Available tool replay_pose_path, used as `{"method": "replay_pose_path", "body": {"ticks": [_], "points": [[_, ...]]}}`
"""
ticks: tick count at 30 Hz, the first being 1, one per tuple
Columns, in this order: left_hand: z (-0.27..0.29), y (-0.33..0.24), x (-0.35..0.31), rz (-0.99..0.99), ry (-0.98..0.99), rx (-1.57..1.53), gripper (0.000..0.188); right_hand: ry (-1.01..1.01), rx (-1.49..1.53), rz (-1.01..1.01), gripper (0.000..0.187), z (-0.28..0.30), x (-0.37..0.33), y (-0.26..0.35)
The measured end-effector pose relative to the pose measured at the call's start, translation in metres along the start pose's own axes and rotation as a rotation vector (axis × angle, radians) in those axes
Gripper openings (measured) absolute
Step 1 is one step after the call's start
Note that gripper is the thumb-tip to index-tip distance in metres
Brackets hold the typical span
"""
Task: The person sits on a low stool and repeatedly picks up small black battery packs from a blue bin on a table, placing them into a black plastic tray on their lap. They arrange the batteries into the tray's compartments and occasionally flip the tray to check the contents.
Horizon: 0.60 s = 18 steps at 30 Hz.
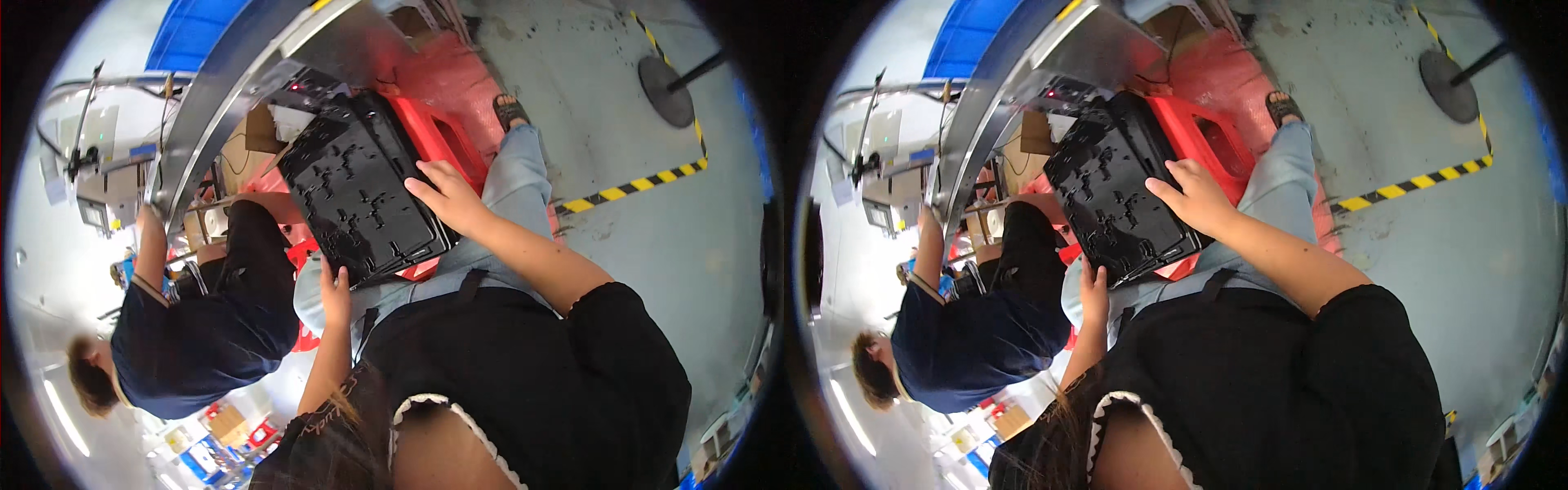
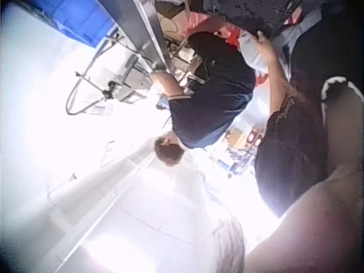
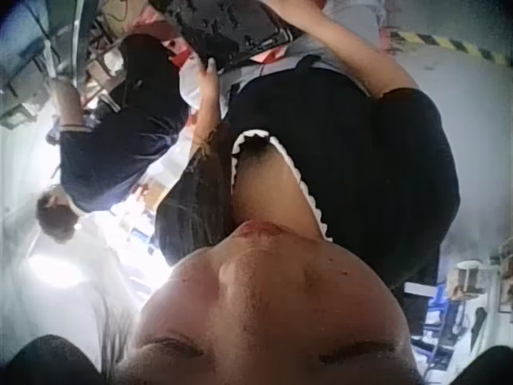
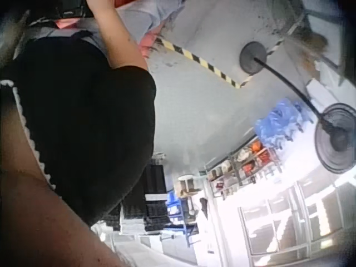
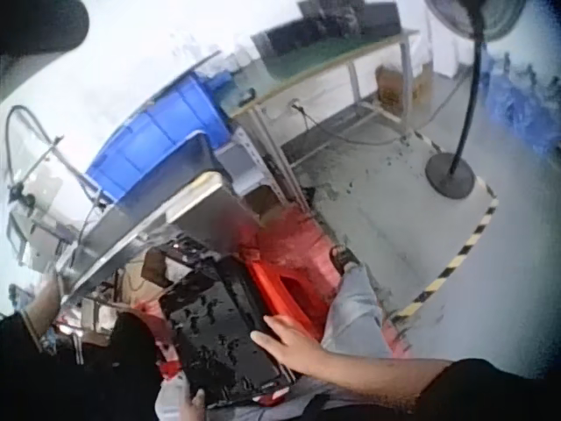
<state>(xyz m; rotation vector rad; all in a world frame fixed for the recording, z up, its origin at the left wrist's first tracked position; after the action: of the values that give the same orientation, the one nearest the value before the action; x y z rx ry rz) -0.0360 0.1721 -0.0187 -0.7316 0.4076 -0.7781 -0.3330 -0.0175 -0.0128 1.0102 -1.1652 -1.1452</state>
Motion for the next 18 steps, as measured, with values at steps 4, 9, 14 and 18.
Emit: {"method": "replay_pose_path", "body": {"ticks": [4,9,14,18], "points": [[-0.004,-0.010,0.004,-0.128,0.023,-0.007,0.060,0.164,-0.424,-0.078,0.069,-0.030,0.004,-0.005],[-0.009,0.008,-0.020,0.049,0.046,-0.262,0.063,0.150,-0.454,-0.055,0.065,-0.034,-0.028,-0.009],[-0.023,0.001,-0.012,0.015,0.053,-0.322,0.066,0.102,-0.372,-0.170,0.064,-0.029,-0.005,-0.036],[-0.036,0.007,0.001,-0.033,0.083,-0.249,0.067,0.183,-0.268,-0.314,0.063,-0.031,0.000,-0.050]]}}
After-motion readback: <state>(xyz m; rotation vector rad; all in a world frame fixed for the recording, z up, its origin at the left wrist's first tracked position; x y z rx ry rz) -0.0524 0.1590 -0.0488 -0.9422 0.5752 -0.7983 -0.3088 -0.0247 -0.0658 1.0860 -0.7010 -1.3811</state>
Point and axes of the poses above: each hand's wrist, its own x-axis towards the middle knuckle, its own z-axis out of the back of the hand, y = z × x, the point moved 6 cm from there along x, towards the middle knuckle, and after that the axes turned 11 degrees about -y, right-handed, at the moved point
